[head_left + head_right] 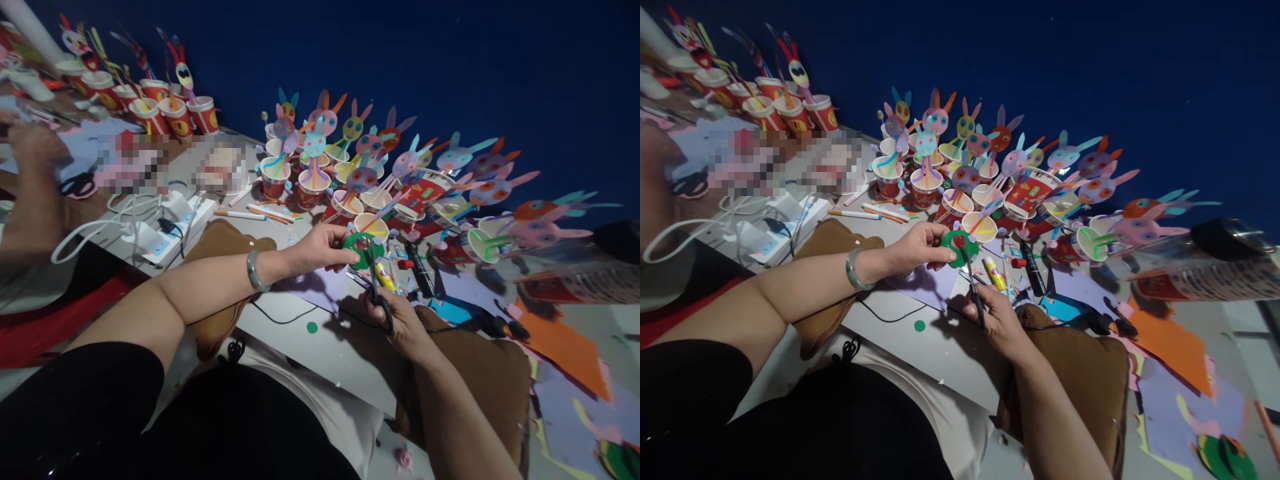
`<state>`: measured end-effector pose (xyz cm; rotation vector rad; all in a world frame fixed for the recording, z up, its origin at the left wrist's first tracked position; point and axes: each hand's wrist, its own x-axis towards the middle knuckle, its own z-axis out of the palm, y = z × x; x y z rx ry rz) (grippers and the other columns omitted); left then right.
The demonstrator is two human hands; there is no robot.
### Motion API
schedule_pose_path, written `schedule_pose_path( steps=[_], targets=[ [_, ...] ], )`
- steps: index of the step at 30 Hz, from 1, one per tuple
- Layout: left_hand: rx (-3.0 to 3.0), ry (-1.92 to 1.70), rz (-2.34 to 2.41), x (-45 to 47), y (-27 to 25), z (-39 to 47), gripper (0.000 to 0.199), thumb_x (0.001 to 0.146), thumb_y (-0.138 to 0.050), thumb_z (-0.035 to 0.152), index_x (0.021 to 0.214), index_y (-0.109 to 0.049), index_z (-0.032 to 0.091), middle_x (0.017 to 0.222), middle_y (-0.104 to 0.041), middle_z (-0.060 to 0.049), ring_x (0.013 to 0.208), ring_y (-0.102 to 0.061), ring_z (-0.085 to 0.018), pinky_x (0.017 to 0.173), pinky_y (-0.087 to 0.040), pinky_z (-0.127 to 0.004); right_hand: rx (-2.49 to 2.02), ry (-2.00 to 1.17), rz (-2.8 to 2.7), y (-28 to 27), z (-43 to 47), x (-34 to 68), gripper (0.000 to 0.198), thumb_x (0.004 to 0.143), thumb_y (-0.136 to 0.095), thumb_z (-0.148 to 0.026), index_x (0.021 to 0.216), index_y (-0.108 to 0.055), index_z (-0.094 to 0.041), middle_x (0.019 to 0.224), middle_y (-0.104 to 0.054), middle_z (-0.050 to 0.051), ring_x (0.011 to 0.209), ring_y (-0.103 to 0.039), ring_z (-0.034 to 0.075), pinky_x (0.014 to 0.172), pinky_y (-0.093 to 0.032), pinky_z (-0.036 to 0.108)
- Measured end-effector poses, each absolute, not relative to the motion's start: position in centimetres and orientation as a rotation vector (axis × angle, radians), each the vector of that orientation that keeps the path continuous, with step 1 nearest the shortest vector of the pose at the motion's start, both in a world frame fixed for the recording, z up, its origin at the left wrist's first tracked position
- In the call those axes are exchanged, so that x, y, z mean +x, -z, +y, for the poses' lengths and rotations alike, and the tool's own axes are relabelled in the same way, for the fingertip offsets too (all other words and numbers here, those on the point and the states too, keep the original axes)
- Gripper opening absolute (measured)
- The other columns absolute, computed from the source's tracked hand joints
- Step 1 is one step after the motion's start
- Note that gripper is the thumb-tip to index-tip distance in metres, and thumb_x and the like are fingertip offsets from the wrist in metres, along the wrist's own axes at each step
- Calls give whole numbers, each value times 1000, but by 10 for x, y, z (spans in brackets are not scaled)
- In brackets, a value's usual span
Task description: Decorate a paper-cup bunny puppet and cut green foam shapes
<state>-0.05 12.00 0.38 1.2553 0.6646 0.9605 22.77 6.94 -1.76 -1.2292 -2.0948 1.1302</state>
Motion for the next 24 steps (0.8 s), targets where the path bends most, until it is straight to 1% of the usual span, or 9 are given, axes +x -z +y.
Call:
schedule_pose_path(
  steps=[8, 12, 17, 24],
  targets=[
    [1250, -969, 668, -1, -3, 120, 28, 73, -73, 33, 68, -53, 15, 50, -53, 5, 43, -47, -4, 43, -33, -17, -1258, -1136, -2082, 16, 67, 226, 64, 79, -45, -84, 65, -48, -21, 65, -48, 2, 67, -43, 18, 59, -35, 31],
    [1251, -954, 647, 0, -2, 120, 29, 73, -75, 36, 73, -56, 14, 53, -54, 5, 45, -49, -4, 43, -35, -17, -1254, -1124, -2066, 14, 67, 224, 65, 79, -43, -84, 64, -46, -21, 64, -47, 1, 66, -43, 17, 58, -34, 30],
    [1297, -902, 627, 2, -2, 119, 27, 71, -77, 33, 76, -63, 11, 63, -63, 2, 47, -50, -3, 44, -38, -17, -1223, -1123, -2083, 16, 68, 224, 65, 80, -43, -84, 65, -46, -21, 63, -46, 0, 64, -42, 16, 58, -34, 30],
    [1305, -855, 643, 2, -4, 119, 21, 72, -74, 28, 73, -62, 11, 60, -63, 1, 45, -50, -3, 44, -38, -17, -1222, -1103, -2116, 21, 69, 225, 66, 78, -43, -86, 66, -48, -21, 66, -50, 2, 66, -44, 17, 61, -36, 30]
  ],
)
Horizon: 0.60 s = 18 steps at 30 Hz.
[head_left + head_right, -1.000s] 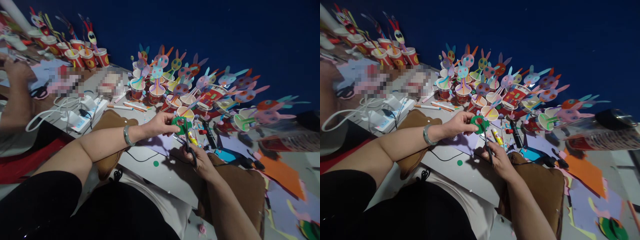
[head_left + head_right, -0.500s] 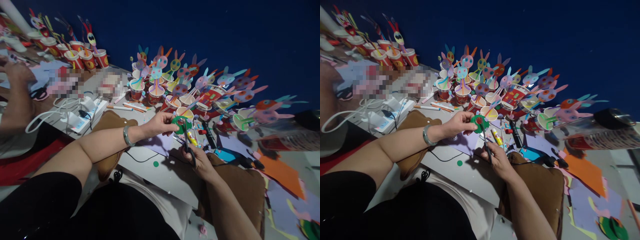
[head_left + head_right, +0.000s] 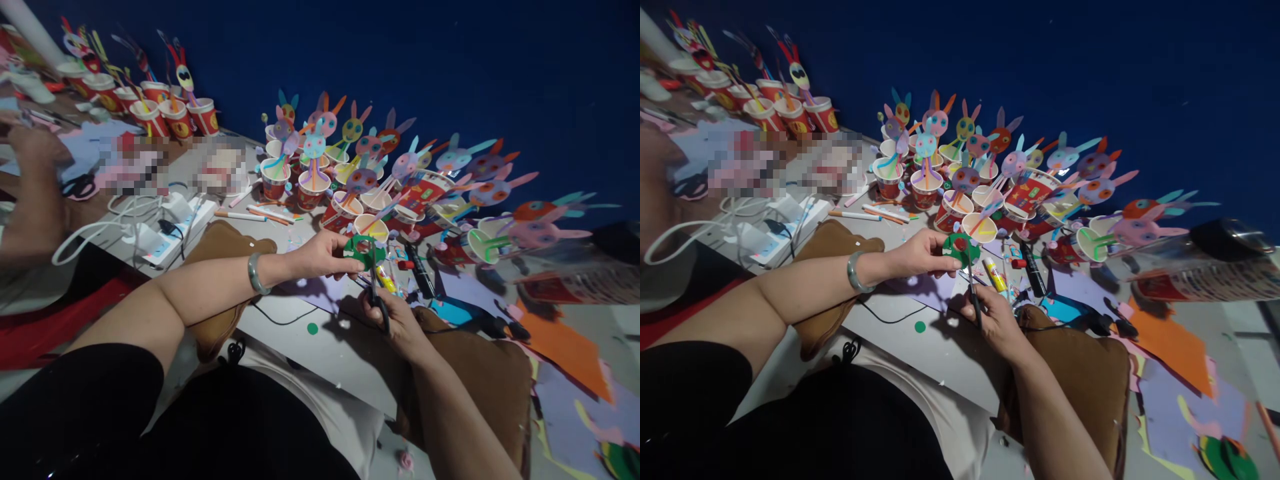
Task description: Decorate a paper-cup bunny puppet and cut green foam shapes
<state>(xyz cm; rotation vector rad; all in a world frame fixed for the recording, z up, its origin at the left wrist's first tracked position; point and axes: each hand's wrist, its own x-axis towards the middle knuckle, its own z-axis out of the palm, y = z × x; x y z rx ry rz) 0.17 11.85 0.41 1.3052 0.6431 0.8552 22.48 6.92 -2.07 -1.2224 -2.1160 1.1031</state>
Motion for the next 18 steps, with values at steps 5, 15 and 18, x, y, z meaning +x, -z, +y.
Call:
schedule_pose_path(
  steps=[5, 15, 18],
  targets=[
    [1308, -842, 645, 1, -3, 119, 20, 73, -72, 28, 73, -62, 11, 61, -64, 1, 46, -50, -3, 44, -38, -17, -1236, -1082, -2120, 18, 69, 225, 65, 80, -43, -84, 66, -48, -21, 64, -47, 1, 65, -42, 17, 60, -34, 30],
    [1314, -859, 626, 0, -1, 120, 20, 74, -72, 29, 73, -62, 11, 61, -63, 1, 45, -50, -4, 43, -38, -17, -1233, -1077, -2113, 19, 70, 226, 66, 80, -42, -84, 65, -47, -21, 64, -47, 0, 64, -42, 16, 59, -34, 29],
    [1312, -866, 627, -1, -1, 120, 21, 75, -72, 29, 72, -62, 11, 61, -64, 0, 45, -51, -3, 43, -38, -17, -1224, -1080, -2119, 17, 69, 226, 65, 80, -42, -84, 65, -47, -21, 64, -47, 0, 64, -42, 16, 59, -34, 30]
  ],
)
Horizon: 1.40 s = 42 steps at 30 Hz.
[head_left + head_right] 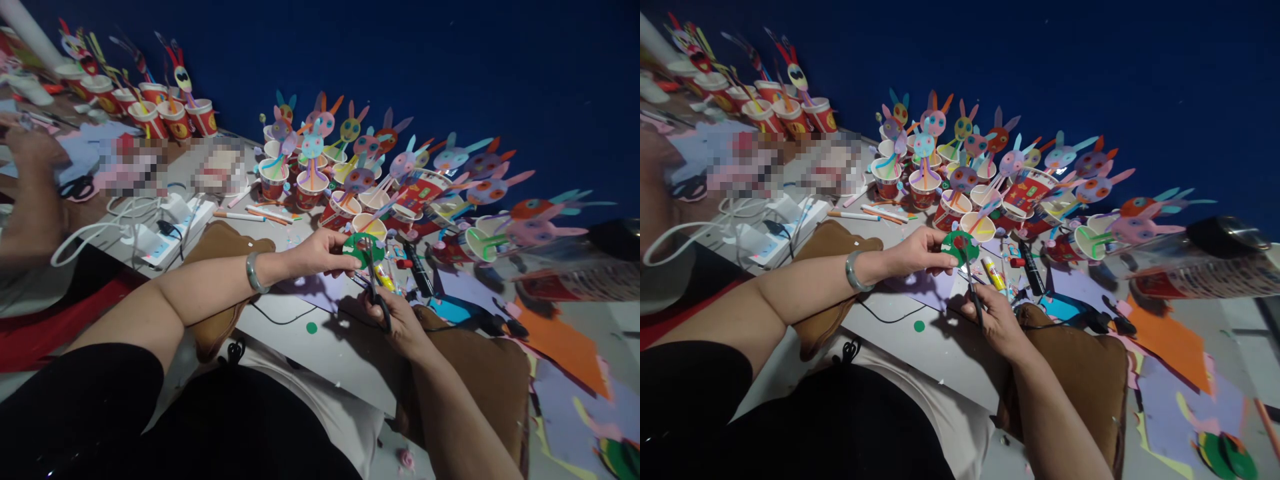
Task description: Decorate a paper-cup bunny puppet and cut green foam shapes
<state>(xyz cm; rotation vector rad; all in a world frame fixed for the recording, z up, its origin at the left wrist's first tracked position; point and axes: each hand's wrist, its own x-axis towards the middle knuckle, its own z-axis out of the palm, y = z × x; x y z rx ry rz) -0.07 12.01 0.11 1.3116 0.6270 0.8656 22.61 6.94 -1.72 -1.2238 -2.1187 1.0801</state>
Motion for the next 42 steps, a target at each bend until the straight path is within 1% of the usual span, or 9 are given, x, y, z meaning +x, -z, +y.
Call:
schedule_pose_path(
  steps=[9, 15, 25, 37, 42],
  targets=[
    [1261, -897, 651, -1, -6, 119, 23, 71, -74, 29, 69, -61, 11, 60, -64, -1, 44, -50, -3, 41, -37, -16, -1211, -1110, -2098, 17, 67, 225, 64, 81, -43, -83, 66, -47, -21, 64, -46, 0, 65, -42, 16, 60, -34, 30],
    [1252, -914, 658, -1, -7, 119, 26, 72, -75, 32, 67, -60, 11, 59, -64, -1, 44, -50, -3, 41, -36, -17, -1212, -1090, -2104, 17, 67, 225, 63, 83, -42, -81, 65, -47, -21, 64, -46, 1, 65, -43, 17, 59, -35, 30],
    [1335, -833, 700, -1, -6, 119, 23, 72, -73, 28, 66, -57, 12, 57, -64, 0, 44, -51, -4, 43, -36, -17, -1244, -1120, -2128, 17, 69, 225, 68, 76, -41, -88, 65, -48, -21, 65, -48, 1, 65, -42, 16, 59, -36, 30],
    [1337, -833, 703, -2, -7, 119, 22, 74, -69, 27, 66, -56, 13, 57, -65, -1, 44, -51, -4, 43, -38, -17, -1226, -1110, -2132, 13, 67, 225, 66, 80, -40, -85, 66, -46, -21, 65, -46, 0, 66, -41, 16, 60, -34, 29],
    [1334, -861, 674, -2, -7, 119, 21, 73, -70, 26, 65, -57, 12, 57, -64, 0, 43, -51, -3, 43, -38, -16, -1228, -1119, -2132, 15, 67, 227, 67, 79, -40, -86, 65, -46, -21, 65, -46, 1, 67, -41, 17, 60, -35, 29]
  ],
)
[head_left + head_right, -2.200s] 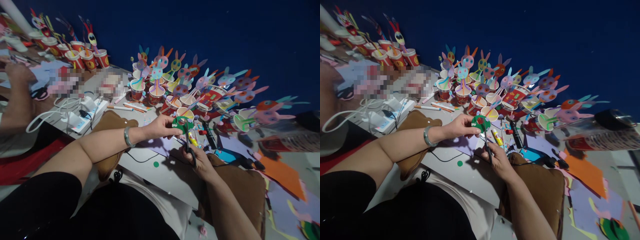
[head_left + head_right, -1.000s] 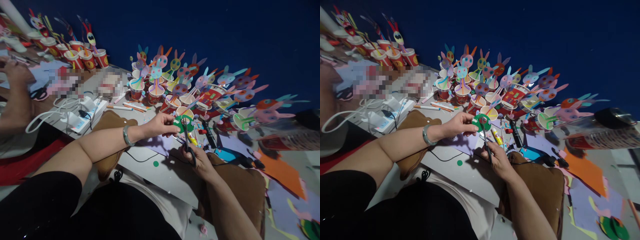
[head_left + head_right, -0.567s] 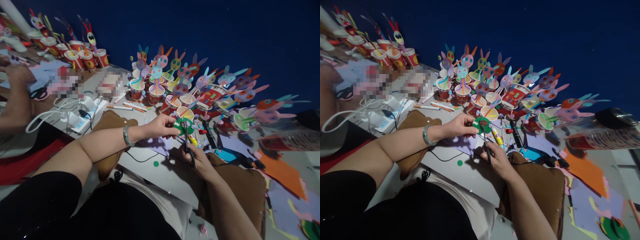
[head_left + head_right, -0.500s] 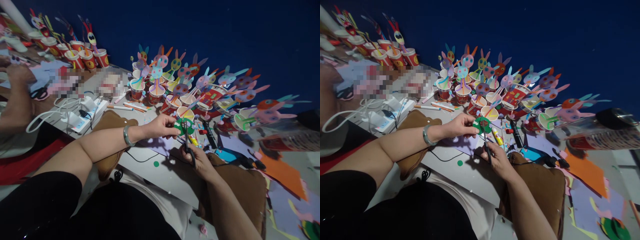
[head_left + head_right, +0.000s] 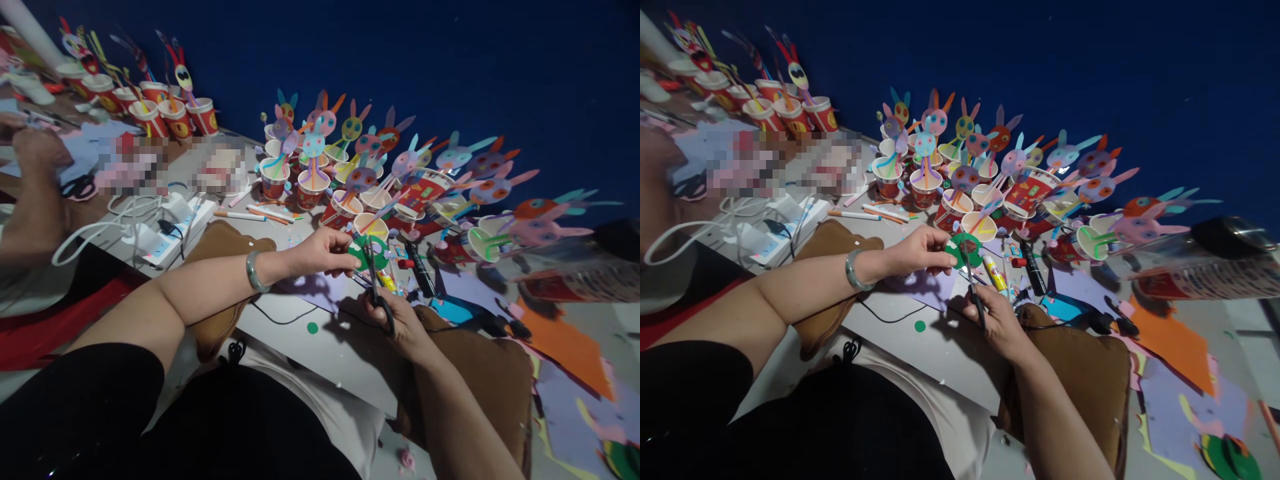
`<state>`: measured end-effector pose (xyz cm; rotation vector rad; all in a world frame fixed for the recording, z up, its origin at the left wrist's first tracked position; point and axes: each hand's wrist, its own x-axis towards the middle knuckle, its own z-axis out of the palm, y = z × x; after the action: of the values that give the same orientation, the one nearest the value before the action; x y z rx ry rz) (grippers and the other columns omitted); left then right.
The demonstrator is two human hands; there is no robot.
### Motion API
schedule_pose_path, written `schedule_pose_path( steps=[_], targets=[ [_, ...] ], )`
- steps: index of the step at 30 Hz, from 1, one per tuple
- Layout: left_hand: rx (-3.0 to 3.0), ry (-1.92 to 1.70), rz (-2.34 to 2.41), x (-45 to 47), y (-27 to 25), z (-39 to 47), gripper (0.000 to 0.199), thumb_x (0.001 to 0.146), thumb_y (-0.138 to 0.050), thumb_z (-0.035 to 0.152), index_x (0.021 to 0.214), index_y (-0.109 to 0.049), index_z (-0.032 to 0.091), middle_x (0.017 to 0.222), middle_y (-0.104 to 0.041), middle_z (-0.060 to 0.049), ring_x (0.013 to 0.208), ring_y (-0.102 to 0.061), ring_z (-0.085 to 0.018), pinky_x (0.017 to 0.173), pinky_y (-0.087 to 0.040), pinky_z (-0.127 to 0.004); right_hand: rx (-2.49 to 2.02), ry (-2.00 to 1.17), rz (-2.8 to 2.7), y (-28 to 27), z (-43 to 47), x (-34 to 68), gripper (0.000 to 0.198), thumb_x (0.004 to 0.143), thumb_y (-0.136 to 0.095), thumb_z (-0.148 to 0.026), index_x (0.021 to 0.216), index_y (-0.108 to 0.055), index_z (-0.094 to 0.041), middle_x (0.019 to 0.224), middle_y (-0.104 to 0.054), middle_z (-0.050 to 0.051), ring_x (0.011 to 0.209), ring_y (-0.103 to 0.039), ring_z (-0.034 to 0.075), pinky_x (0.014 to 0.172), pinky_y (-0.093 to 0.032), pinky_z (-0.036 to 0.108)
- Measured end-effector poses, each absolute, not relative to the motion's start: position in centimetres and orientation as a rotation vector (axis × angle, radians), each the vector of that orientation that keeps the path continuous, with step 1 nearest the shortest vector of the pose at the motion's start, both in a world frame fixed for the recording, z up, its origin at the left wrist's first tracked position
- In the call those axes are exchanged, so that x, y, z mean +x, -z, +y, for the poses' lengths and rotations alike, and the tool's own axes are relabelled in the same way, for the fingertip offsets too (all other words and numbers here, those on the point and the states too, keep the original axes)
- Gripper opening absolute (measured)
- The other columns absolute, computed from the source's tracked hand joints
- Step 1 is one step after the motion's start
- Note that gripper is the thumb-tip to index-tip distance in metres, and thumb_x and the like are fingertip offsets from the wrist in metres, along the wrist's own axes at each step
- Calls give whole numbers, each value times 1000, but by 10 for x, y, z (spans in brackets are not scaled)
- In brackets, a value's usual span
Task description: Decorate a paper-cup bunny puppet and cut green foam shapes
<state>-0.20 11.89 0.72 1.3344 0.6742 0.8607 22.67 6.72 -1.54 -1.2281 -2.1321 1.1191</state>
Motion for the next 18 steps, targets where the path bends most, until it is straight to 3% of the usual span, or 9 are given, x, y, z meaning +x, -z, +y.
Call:
schedule_pose_path(
  steps=[18],
  targets=[
    [1277, -928, 669, -1, -9, 119, 26, 72, -72, 26, 61, -51, 14, 56, -63, 0, 44, -50, -3, 42, -36, -16, -1220, -1123, -2126, 14, 67, 225, 66, 81, -40, -84, 65, -46, -21, 65, -47, 1, 66, -43, 17, 60, -36, 30]
  ],
)
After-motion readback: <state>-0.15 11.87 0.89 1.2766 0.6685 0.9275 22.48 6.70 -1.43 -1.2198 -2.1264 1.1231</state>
